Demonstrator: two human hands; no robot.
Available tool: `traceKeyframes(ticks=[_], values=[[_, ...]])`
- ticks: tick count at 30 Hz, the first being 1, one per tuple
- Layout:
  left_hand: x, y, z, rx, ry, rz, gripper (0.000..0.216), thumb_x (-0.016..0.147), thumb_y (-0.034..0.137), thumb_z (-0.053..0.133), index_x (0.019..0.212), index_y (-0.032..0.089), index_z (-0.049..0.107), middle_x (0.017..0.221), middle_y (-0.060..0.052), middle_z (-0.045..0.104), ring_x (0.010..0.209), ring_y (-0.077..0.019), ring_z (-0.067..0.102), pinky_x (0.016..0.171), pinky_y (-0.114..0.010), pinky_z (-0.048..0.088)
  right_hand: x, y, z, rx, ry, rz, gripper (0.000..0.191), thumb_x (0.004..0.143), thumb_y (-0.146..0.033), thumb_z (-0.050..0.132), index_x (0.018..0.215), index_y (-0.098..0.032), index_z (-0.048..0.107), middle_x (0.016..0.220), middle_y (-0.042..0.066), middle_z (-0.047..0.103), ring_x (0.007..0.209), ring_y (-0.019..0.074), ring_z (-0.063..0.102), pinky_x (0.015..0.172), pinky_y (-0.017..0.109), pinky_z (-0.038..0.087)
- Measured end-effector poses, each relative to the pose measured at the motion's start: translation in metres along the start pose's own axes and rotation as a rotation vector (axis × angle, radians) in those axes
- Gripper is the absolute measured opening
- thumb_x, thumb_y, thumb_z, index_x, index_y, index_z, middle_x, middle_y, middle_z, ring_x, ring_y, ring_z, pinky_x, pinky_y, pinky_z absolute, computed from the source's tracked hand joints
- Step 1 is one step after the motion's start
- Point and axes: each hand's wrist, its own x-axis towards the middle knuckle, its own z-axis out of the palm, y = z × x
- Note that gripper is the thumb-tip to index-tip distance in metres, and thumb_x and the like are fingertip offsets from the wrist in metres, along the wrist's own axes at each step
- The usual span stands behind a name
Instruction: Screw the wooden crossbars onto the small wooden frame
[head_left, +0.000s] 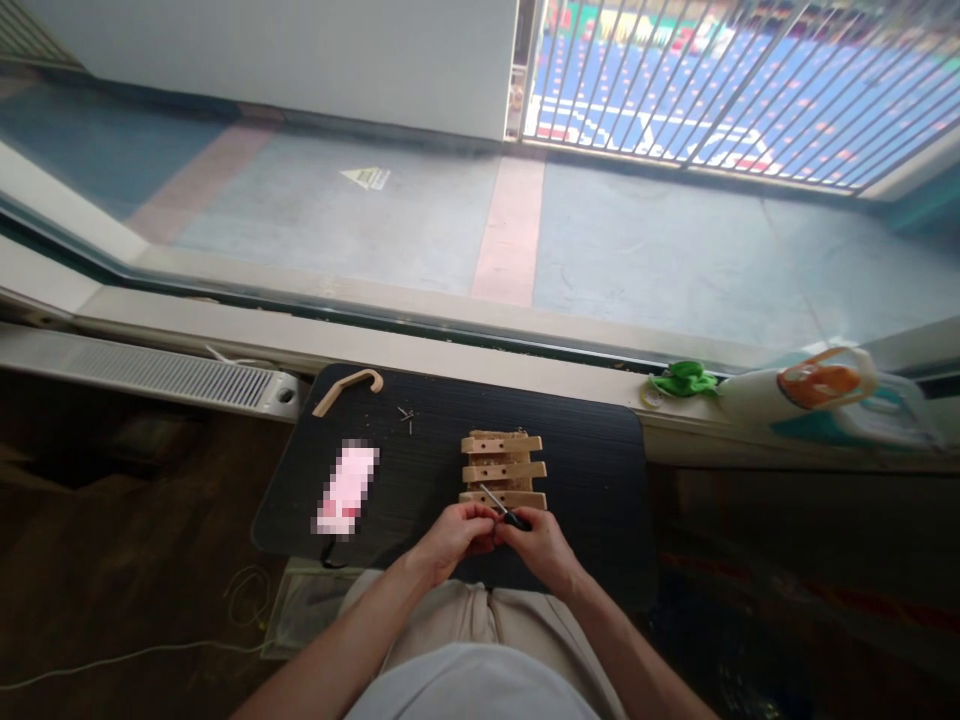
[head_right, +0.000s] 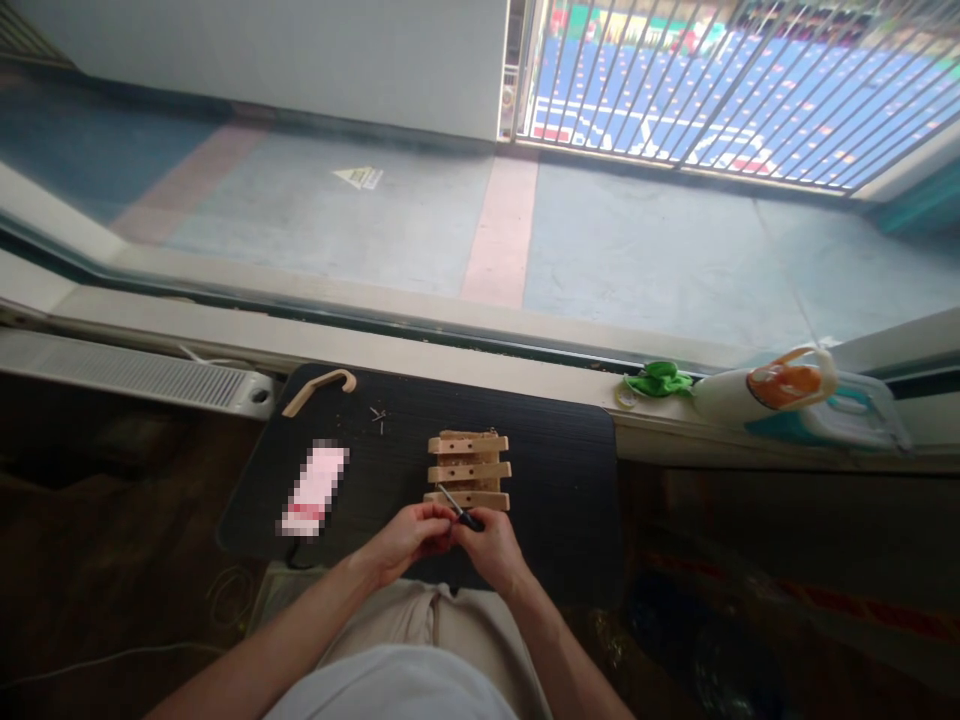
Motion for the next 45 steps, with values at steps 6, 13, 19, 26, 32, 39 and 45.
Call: traceKeyframes(ticks=[6, 13, 19, 26, 32, 39, 45], values=[[0.008, -0.01, -0.024, 0.716, 0.429, 0.377, 0.008, 0.068, 0.016, 0.052, 0.074, 0.015, 0.058, 0.071, -0.001, 0.057, 0.065, -0.0107, 0.053, 0.063, -0.023, 0.042, 0.013, 0.017, -0.001, -0.296, 0.255, 0.026, 0.021, 0.069, -0.03, 0.05, 0.066, -0.014, 0.064, 0.061, 0.002, 0.06, 0.059, 0.0131, 0.052, 0.055, 0.021, 0.036], [-0.001, 0.0, -0.014, 1.427, 0.393, 0.645, 0.017, 0.077, 0.017, 0.046, 0.089, 0.019, 0.058, 0.088, -0.005, 0.054, 0.086, -0.0177, 0.049, 0.076, -0.031, 0.038, 0.023, 0.013, 0.003, -0.584, 0.25, 0.063, 0.023, 0.076, -0.028, 0.046, 0.08, -0.018, 0.066, 0.081, 0.007, 0.066, 0.073, 0.0157, 0.059, 0.063, 0.022, 0.037], [0.001, 0.005, -0.005, 1.651, 0.125, 0.76, 0.023, 0.08, 0.012, 0.038, 0.088, 0.016, 0.059, 0.089, -0.008, 0.059, 0.091, -0.02, 0.045, 0.082, -0.035, 0.032, 0.035, 0.007, 0.01, -0.743, 0.212, 0.131, 0.024, 0.078, -0.032, 0.047, 0.08, -0.019, 0.066, 0.08, 0.009, 0.067, 0.076, 0.0179, 0.061, 0.062, 0.022, 0.038], [0.012, 0.001, -0.008, 1.713, 0.069, 0.741, 0.021, 0.08, 0.014, 0.04, 0.082, 0.015, 0.061, 0.086, -0.009, 0.062, 0.1, -0.0217, 0.043, 0.093, -0.04, 0.023, 0.042, 0.003, 0.012, -0.784, 0.164, 0.169, 0.023, 0.078, -0.031, 0.046, 0.081, -0.02, 0.067, 0.082, 0.009, 0.068, 0.078, 0.0187, 0.062, 0.063, 0.023, 0.038], [0.018, -0.006, -0.014, 1.721, 0.086, 0.728, 0.023, 0.081, 0.014, 0.039, 0.082, 0.015, 0.062, 0.088, -0.008, 0.062, 0.102, -0.0219, 0.043, 0.095, -0.042, 0.022, 0.048, 0.001, 0.023, -0.774, 0.144, 0.151, 0.023, 0.078, -0.027, 0.045, 0.083, -0.019, 0.066, 0.083, 0.009, 0.068, 0.079, 0.0187, 0.062, 0.065, 0.023, 0.039], [0.019, -0.004, -0.017, 1.721, 0.094, 0.705, 0.025, 0.083, 0.013, 0.037, 0.084, 0.016, 0.061, 0.089, -0.007, 0.062, 0.103, -0.0207, 0.043, 0.096, -0.042, 0.023, 0.046, 0.007, 0.02, -0.73, 0.173, 0.157, 0.024, 0.08, -0.029, 0.044, 0.081, -0.018, 0.066, 0.082, 0.01, 0.068, 0.077, 0.0179, 0.062, 0.063, 0.022, 0.038], [0.02, -0.003, -0.014, 1.743, 0.083, 0.687, 0.024, 0.083, 0.013, 0.037, 0.087, 0.015, 0.061, 0.091, -0.008, 0.062, 0.102, -0.0225, 0.043, 0.096, -0.044, 0.023, 0.05, 0.005, 0.021, -0.74, 0.189, 0.169, 0.025, 0.079, -0.027, 0.044, 0.082, -0.018, 0.067, 0.081, 0.011, 0.068, 0.077, 0.0191, 0.062, 0.065, 0.024, 0.039]])
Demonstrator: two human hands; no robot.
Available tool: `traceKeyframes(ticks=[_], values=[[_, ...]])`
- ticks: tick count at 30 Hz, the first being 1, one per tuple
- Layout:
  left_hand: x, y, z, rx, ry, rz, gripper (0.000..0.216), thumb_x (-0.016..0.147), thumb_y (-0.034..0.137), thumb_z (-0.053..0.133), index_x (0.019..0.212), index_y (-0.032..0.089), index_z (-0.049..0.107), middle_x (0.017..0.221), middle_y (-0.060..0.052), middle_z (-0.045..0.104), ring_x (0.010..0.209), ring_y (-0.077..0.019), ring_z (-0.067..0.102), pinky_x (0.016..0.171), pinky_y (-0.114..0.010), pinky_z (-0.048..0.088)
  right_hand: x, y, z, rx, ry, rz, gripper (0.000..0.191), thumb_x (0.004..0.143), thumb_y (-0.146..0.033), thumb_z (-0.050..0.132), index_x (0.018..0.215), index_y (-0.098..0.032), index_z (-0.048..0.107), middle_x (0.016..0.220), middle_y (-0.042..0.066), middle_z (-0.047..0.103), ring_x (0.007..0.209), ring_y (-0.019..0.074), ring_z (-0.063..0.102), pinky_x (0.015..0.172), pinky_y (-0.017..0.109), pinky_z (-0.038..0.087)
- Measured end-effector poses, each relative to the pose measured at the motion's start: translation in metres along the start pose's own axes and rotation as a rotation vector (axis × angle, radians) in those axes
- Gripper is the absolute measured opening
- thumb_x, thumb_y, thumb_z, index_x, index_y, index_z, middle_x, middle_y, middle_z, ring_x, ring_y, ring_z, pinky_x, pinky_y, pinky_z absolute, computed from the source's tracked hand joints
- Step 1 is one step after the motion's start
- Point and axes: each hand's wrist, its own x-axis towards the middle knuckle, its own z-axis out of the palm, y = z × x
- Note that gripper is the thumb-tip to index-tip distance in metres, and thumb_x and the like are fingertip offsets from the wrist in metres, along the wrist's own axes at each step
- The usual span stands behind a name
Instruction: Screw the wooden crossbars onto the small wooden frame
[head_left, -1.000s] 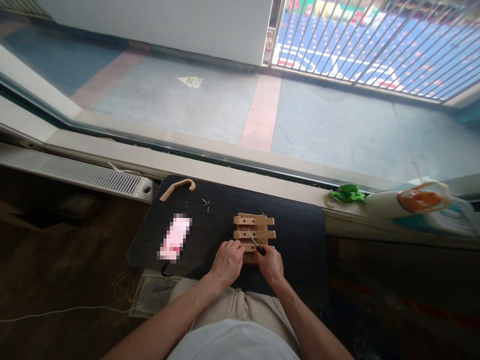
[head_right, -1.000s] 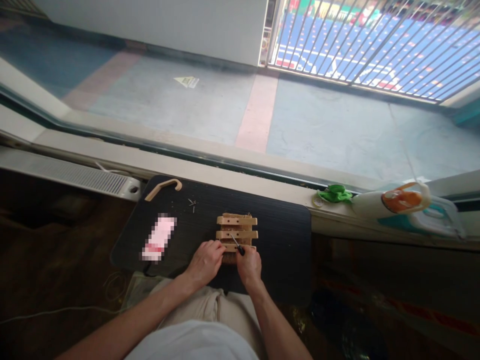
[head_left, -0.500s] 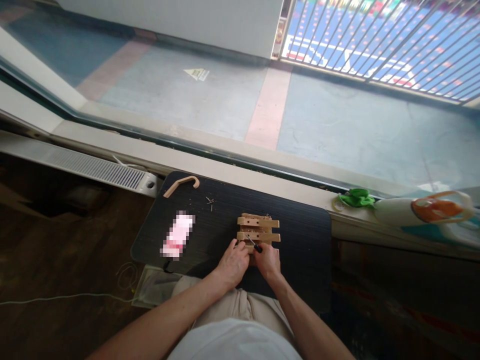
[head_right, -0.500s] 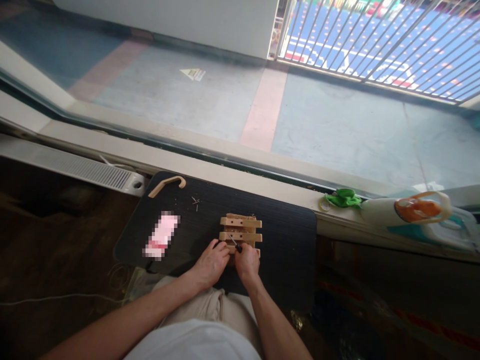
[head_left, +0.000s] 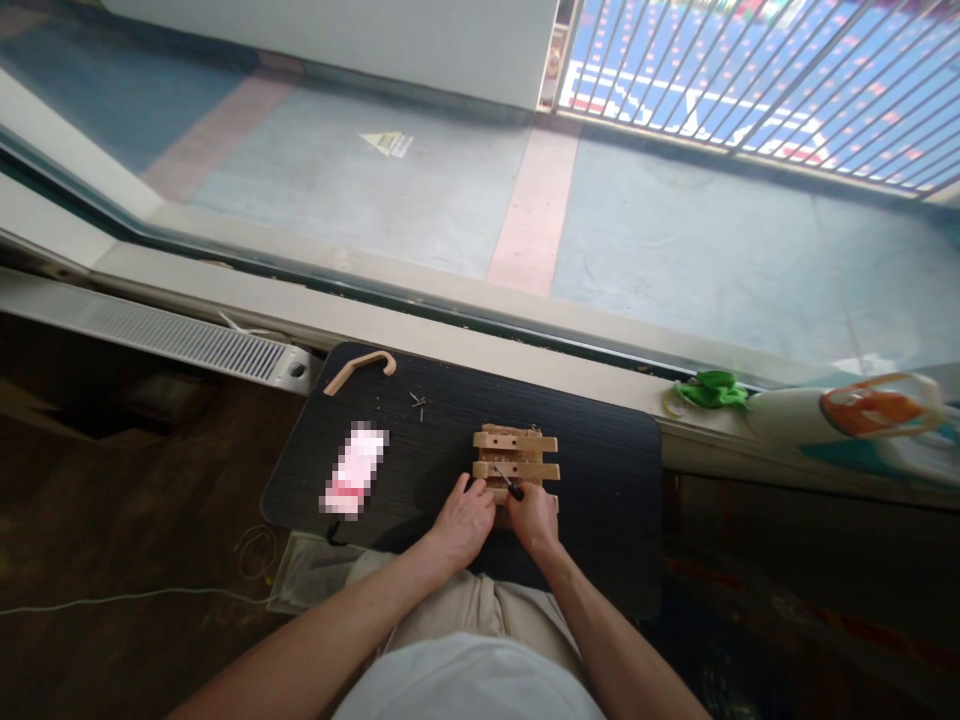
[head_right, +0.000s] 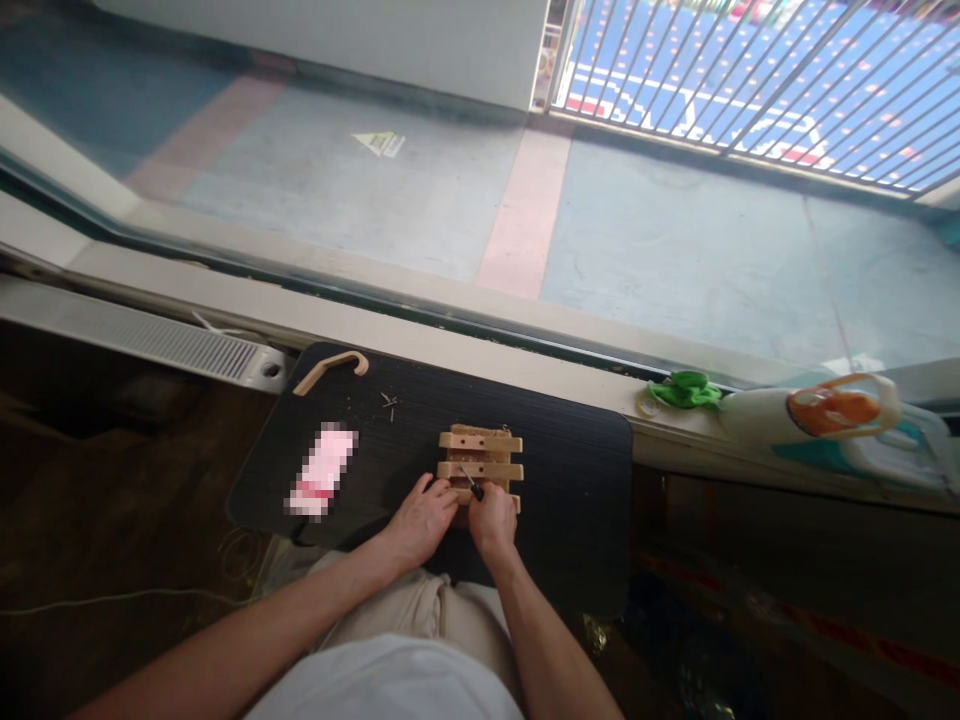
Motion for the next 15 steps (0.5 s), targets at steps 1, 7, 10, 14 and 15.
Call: traceKeyframes(ticks=[1, 7, 10, 14, 15], values=[[0.0, 0.0, 0.0, 0.006, -0.001, -0.002, 0.024, 0.083, 0.013, 0.037, 0.087, 0.015, 0.061, 0.091, -0.008, 0.062, 0.102, -0.0226, 0.043, 0.096, -0.044, 0.023, 0.001, -0.001, 0.001, 0.0, 0.004, 0.006, 0.025, 0.078, -0.026, 0.044, 0.082, -0.018, 0.067, 0.081, 0.011, 0.068, 0.078, 0.0193, 0.062, 0.065, 0.024, 0.039], [0.002, 0.002, -0.001, 0.055, -0.04, -0.019, 0.026, 0.083, 0.012, 0.036, 0.089, 0.015, 0.061, 0.092, -0.008, 0.062, 0.102, -0.0216, 0.044, 0.095, -0.043, 0.024, -0.001, -0.002, 0.002, 0.01, -0.003, 0.015, 0.026, 0.078, -0.025, 0.042, 0.083, -0.017, 0.066, 0.083, 0.011, 0.068, 0.079, 0.0195, 0.062, 0.065, 0.024, 0.039], [0.002, 0.004, 0.0, 0.074, -0.037, -0.019, 0.026, 0.083, 0.012, 0.036, 0.091, 0.014, 0.061, 0.092, -0.008, 0.062, 0.102, -0.0219, 0.044, 0.095, -0.043, 0.024, -0.004, -0.001, -0.001, 0.0, -0.018, 0.007, 0.025, 0.078, -0.027, 0.043, 0.081, -0.017, 0.065, 0.083, 0.011, 0.068, 0.079, 0.0201, 0.062, 0.065, 0.025, 0.039], [0.002, 0.006, 0.0, 0.068, 0.013, -0.004, 0.023, 0.083, 0.012, 0.038, 0.09, 0.014, 0.06, 0.091, -0.009, 0.061, 0.099, -0.0216, 0.045, 0.093, -0.042, 0.025, -0.012, 0.006, -0.013, 0.039, -0.002, -0.043, 0.024, 0.078, -0.031, 0.044, 0.082, -0.019, 0.064, 0.083, 0.008, 0.067, 0.078, 0.0191, 0.061, 0.065, 0.024, 0.038], [0.002, 0.006, -0.001, 0.066, 0.03, -0.002, 0.023, 0.083, 0.013, 0.038, 0.09, 0.014, 0.059, 0.09, -0.008, 0.061, 0.098, -0.0211, 0.046, 0.092, -0.041, 0.026, -0.015, 0.01, -0.017, 0.056, 0.008, -0.055, 0.024, 0.078, -0.032, 0.043, 0.082, -0.02, 0.064, 0.082, 0.007, 0.067, 0.077, 0.0185, 0.061, 0.064, 0.024, 0.037]])
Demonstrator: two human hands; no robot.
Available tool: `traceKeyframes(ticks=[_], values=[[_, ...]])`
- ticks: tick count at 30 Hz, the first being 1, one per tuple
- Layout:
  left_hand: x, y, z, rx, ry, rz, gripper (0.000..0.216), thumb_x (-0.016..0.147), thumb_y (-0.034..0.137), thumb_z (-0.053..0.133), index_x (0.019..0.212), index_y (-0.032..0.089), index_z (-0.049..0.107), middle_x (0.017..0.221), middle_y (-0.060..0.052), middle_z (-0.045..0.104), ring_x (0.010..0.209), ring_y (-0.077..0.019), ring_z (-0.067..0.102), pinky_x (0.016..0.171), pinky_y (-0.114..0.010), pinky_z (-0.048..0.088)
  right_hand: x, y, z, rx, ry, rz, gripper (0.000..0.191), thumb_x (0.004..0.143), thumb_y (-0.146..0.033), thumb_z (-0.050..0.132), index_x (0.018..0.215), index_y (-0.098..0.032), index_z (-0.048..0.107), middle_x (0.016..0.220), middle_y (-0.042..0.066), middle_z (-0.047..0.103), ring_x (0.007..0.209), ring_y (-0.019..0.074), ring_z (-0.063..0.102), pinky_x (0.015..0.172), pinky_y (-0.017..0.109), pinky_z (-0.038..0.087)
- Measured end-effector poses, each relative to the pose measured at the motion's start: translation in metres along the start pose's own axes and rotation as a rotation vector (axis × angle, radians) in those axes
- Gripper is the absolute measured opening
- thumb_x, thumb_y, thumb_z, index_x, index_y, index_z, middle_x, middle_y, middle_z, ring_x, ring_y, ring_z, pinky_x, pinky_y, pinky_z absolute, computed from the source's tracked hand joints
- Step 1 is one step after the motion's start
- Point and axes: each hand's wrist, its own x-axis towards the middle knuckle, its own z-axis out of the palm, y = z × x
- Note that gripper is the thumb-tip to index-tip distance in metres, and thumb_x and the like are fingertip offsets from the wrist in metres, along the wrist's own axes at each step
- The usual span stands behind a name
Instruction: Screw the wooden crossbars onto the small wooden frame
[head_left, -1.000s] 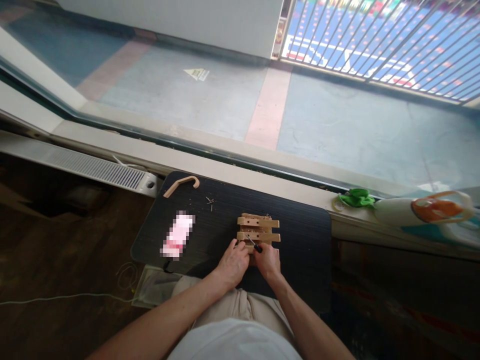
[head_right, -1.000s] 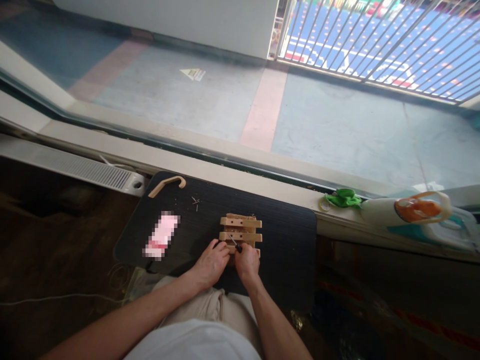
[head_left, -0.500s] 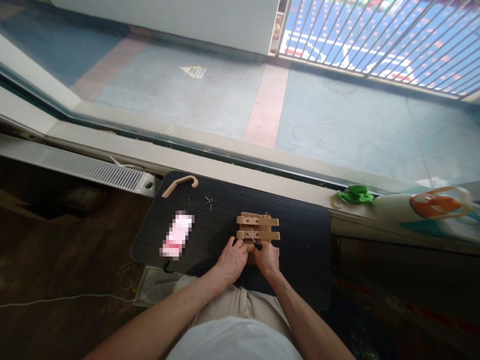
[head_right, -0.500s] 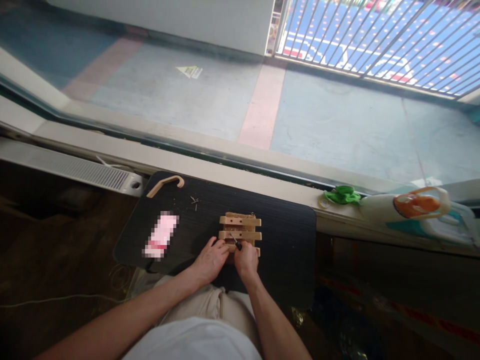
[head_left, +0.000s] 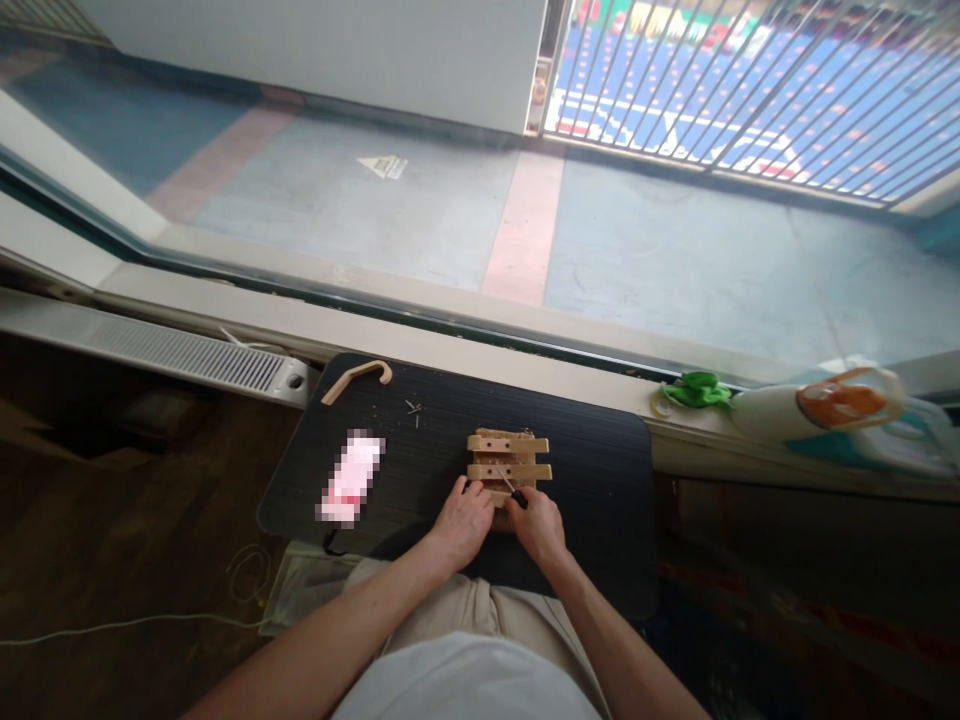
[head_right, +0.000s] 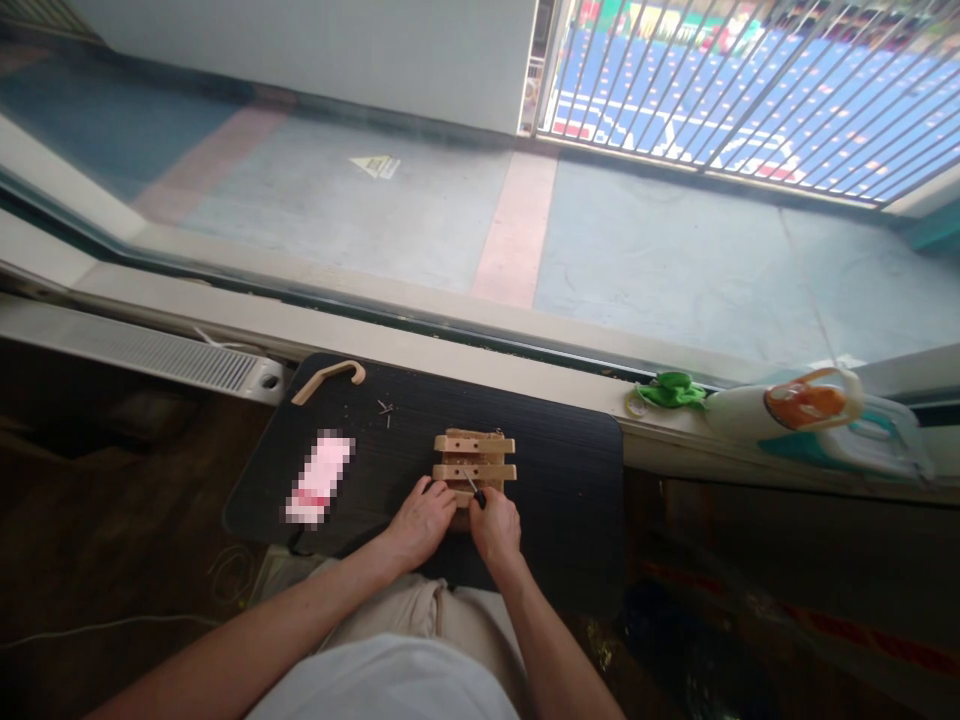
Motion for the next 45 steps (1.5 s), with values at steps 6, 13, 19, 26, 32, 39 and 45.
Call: traceKeyframes(ticks=[6, 13, 19, 26, 32, 39, 45], values=[[0.005, 0.006, -0.01, -0.015, 0.108, -0.039, 0.015, 0.082, 0.016, 0.042, 0.083, 0.017, 0.057, 0.085, -0.005, 0.059, 0.089, -0.0196, 0.048, 0.081, -0.035, 0.032, -0.016, 0.041, -0.022, 0.086, 0.209, -0.086, 0.026, 0.079, -0.032, 0.044, 0.094, -0.02, 0.062, 0.09, 0.005, 0.063, 0.08, 0.0154, 0.058, 0.066, 0.022, 0.037], [0.02, 0.018, 0.001, 0.084, 0.113, -0.094, 0.01, 0.079, 0.018, 0.048, 0.08, 0.015, 0.058, 0.078, -0.008, 0.061, 0.087, -0.0229, 0.048, 0.078, -0.038, 0.03, -0.01, 0.058, -0.01, 0.033, 0.097, 0.079, 0.026, 0.074, -0.039, 0.051, 0.093, -0.024, 0.061, 0.083, 0.004, 0.065, 0.075, 0.0172, 0.059, 0.058, 0.024, 0.034], [0.027, 0.016, 0.009, 0.082, 0.123, -0.087, 0.016, 0.08, 0.015, 0.046, 0.075, 0.016, 0.061, 0.071, -0.007, 0.062, 0.085, -0.022, 0.049, 0.076, -0.039, 0.029, -0.007, 0.059, -0.006, 0.098, 0.062, 0.105, 0.02, 0.075, -0.036, 0.05, 0.083, -0.023, 0.063, 0.076, 0.004, 0.066, 0.07, 0.0159, 0.058, 0.055, 0.023, 0.03], [0.019, 0.017, 0.007, 0.072, 0.103, -0.079, 0.021, 0.08, 0.013, 0.045, 0.068, 0.016, 0.062, 0.068, -0.007, 0.062, 0.081, -0.0207, 0.049, 0.078, -0.039, 0.028, -0.016, 0.061, 0.0, 0.207, 0.026, 0.056, 0.017, 0.073, -0.031, 0.05, 0.063, -0.02, 0.058, 0.06, 0.002, 0.06, 0.055, 0.0117, 0.051, 0.051, 0.022, 0.028], [0.012, 0.015, 0.003, 0.044, 0.103, -0.126, 0.019, 0.08, 0.016, 0.046, 0.069, 0.016, 0.061, 0.069, -0.006, 0.061, 0.08, -0.0204, 0.05, 0.078, -0.039, 0.028, -0.02, 0.069, 0.004, 0.331, 0.043, 0.066, 0.016, 0.073, -0.029, 0.049, 0.062, -0.019, 0.057, 0.061, 0.002, 0.061, 0.057, 0.0116, 0.052, 0.051, 0.02, 0.029], [0.016, 0.012, 0.003, 0.038, 0.122, -0.138, 0.017, 0.08, 0.019, 0.047, 0.069, 0.017, 0.061, 0.071, -0.006, 0.061, 0.082, -0.0211, 0.05, 0.076, -0.037, 0.029, -0.011, 0.07, 0.003, 0.372, 0.059, 0.116, 0.017, 0.071, -0.03, 0.048, 0.061, -0.019, 0.055, 0.059, 0.001, 0.06, 0.056, 0.0123, 0.051, 0.051, 0.021, 0.03], [0.025, 0.016, 0.004, 0.065, 0.082, -0.151, 0.022, 0.082, 0.017, 0.043, 0.069, 0.015, 0.061, 0.068, -0.008, 0.063, 0.073, -0.0201, 0.053, 0.069, -0.035, 0.033, -0.012, 0.067, 0.002, 0.335, 0.096, 0.087, 0.017, 0.073, -0.032, 0.046, 0.063, -0.02, 0.053, 0.06, 0.0, 0.058, 0.057, 0.0124, 0.05, 0.052, 0.022, 0.031]])
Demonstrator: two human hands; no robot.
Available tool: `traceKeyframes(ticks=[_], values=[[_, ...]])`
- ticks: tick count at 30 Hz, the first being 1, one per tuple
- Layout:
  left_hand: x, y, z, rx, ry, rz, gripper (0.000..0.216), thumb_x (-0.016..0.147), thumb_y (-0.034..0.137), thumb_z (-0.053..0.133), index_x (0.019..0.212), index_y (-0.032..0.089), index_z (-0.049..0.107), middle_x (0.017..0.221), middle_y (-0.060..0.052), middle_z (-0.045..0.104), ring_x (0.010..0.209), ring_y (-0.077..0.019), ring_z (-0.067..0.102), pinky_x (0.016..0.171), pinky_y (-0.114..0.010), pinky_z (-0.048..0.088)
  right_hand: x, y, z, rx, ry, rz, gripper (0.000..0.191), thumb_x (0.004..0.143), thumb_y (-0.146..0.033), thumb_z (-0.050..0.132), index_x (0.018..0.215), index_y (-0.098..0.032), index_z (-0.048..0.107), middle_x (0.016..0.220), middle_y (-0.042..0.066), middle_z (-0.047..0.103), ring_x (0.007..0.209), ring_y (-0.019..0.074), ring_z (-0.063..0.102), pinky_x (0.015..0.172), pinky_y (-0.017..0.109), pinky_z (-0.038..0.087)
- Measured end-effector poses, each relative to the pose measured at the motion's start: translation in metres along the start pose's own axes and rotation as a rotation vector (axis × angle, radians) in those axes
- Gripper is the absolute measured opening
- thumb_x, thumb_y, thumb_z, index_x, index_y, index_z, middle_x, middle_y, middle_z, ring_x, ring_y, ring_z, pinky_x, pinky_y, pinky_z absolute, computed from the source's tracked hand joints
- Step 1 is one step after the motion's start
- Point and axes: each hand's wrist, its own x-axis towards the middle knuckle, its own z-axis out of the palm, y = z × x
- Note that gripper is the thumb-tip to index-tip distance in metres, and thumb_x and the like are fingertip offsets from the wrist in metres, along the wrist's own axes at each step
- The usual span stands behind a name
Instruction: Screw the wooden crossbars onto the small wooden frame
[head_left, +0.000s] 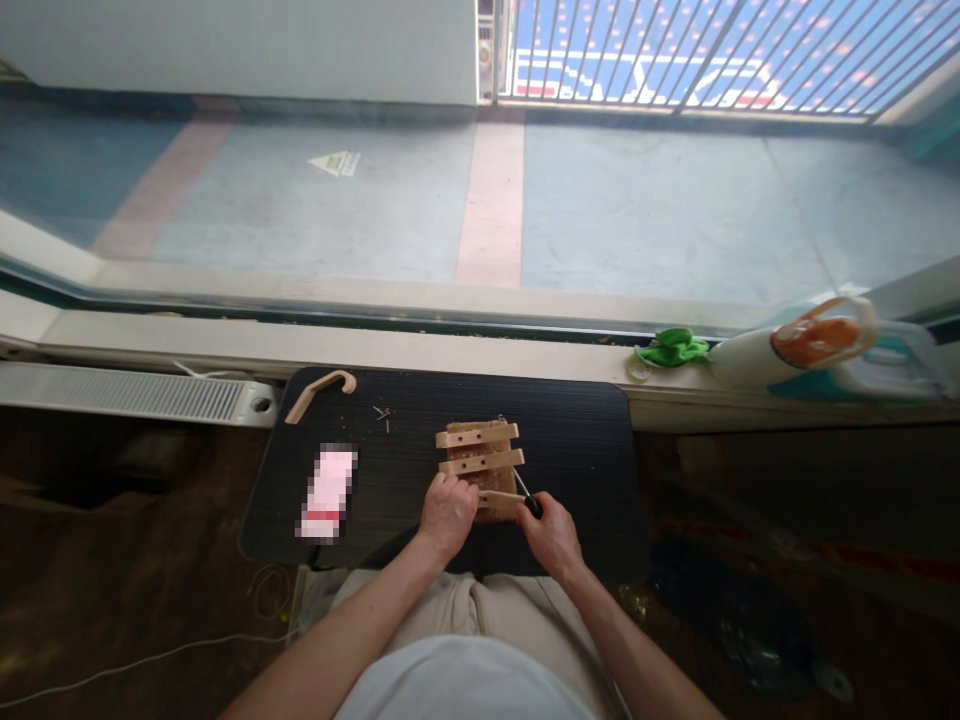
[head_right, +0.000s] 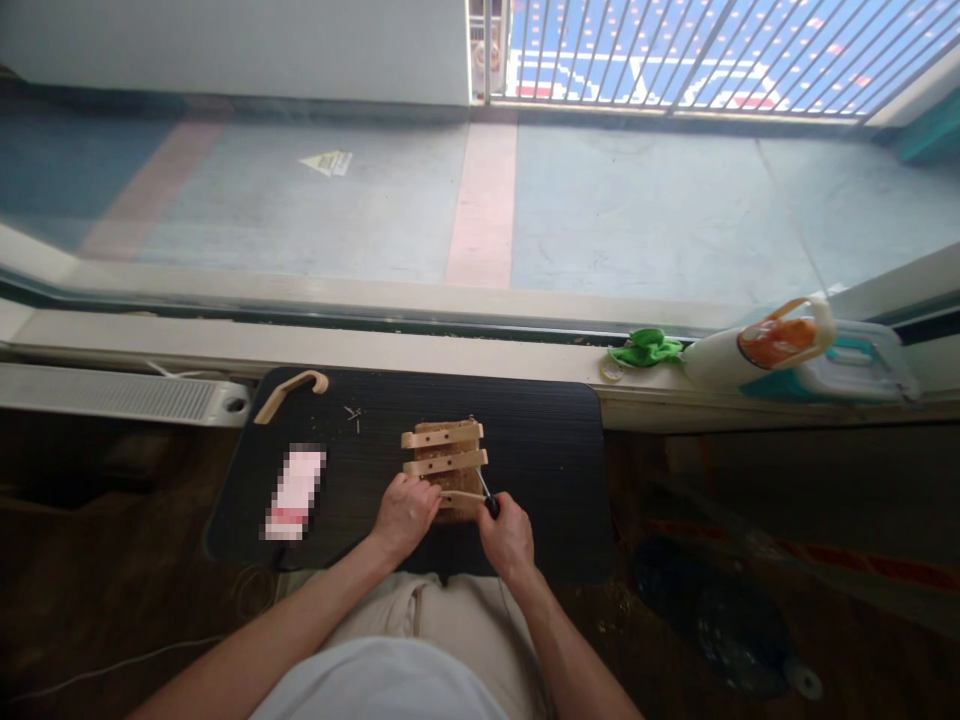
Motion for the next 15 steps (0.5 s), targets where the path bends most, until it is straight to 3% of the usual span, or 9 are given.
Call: traceKeyframes(ticks=[4, 10, 15], values=[[0.004, 0.002, -0.004, 0.001, -0.042, -0.017, 0.022, 0.081, 0.017, 0.043, 0.071, 0.014, 0.062, 0.069, -0.009, 0.065, 0.071, -0.02, 0.056, 0.067, -0.034, 0.036, -0.002, -0.001, 0.0, 0.031, 0.043, -0.035, 0.017, 0.073, -0.033, 0.045, 0.068, -0.02, 0.054, 0.061, 0.0, 0.058, 0.058, 0.0127, 0.052, 0.054, 0.022, 0.032], [0.01, 0.005, -0.009, 0.001, -0.136, -0.062, 0.023, 0.082, 0.017, 0.042, 0.075, 0.015, 0.063, 0.069, -0.009, 0.065, 0.07, -0.0207, 0.06, 0.063, -0.031, 0.04, 0.004, -0.004, 0.001, 0.081, 0.054, 0.065, 0.018, 0.073, -0.035, 0.046, 0.068, -0.02, 0.056, 0.063, 0.002, 0.061, 0.061, 0.0149, 0.055, 0.055, 0.023, 0.034], [0.013, 0.006, -0.008, 0.005, -0.13, -0.038, 0.022, 0.081, 0.017, 0.043, 0.073, 0.014, 0.064, 0.07, -0.01, 0.065, 0.073, -0.022, 0.06, 0.067, -0.034, 0.041, 0.008, 0.001, 0.002, 0.155, 0.074, 0.079, 0.021, 0.072, -0.036, 0.045, 0.071, -0.019, 0.057, 0.064, 0.002, 0.062, 0.061, 0.0147, 0.055, 0.055, 0.023, 0.035]])
